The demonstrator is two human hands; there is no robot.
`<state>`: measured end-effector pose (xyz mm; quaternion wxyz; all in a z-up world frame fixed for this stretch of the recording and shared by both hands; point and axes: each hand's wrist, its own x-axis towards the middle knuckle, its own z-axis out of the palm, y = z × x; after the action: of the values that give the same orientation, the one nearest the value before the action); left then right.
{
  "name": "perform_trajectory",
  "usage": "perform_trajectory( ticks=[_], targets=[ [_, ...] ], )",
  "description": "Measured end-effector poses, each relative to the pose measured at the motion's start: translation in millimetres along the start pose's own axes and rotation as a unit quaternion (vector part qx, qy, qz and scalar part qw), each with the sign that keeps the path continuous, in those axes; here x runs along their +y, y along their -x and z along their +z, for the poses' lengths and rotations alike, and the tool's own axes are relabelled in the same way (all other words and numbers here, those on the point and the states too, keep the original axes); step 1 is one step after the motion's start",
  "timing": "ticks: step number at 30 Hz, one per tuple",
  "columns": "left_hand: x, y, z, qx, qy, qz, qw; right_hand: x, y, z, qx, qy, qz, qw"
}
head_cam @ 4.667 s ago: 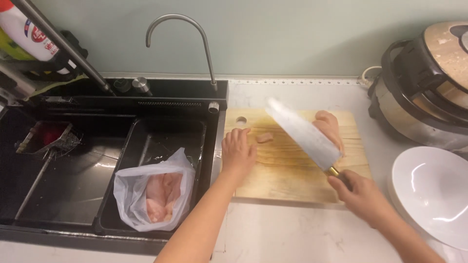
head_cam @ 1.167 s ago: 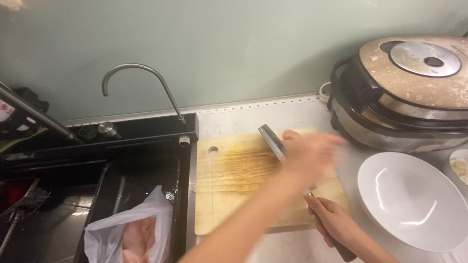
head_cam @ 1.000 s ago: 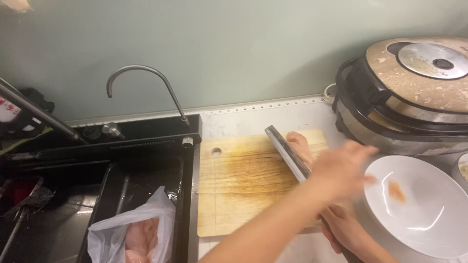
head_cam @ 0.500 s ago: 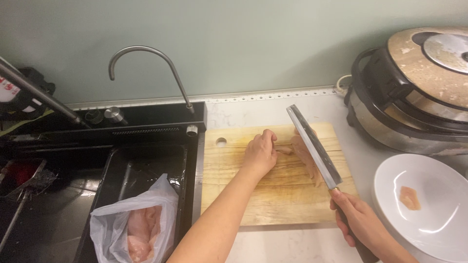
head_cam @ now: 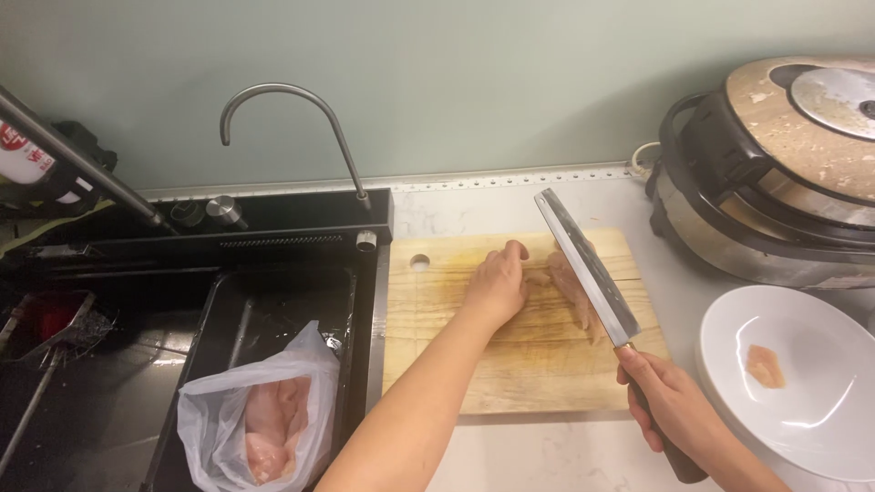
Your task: Slicing raw chicken breast into thin strips on a cutting board.
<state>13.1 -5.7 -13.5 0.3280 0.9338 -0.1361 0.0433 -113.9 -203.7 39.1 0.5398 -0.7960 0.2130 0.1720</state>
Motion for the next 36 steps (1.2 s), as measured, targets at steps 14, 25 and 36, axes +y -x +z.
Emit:
perform_trajectory(
  ticks=[14,25,36],
  targets=[
    [29.3,16.1,-42.8,-0.075,0.024,-0.051,0.996,-5.0,-1.5,3.2,-0.014,0.050,-0.004,0.999],
    [4.2,14.7,-53.5,-0.095,0.040,-0.115,0.988,1.4,-3.5,4.4,-0.012,0.017,-0.001,1.000],
    [-43.4,65.6,-71.5,-0.001,-0.060,-0.130,0.990,-11.2,30.6,30.3,0.067,0.330,-0.049,0.940]
  ],
)
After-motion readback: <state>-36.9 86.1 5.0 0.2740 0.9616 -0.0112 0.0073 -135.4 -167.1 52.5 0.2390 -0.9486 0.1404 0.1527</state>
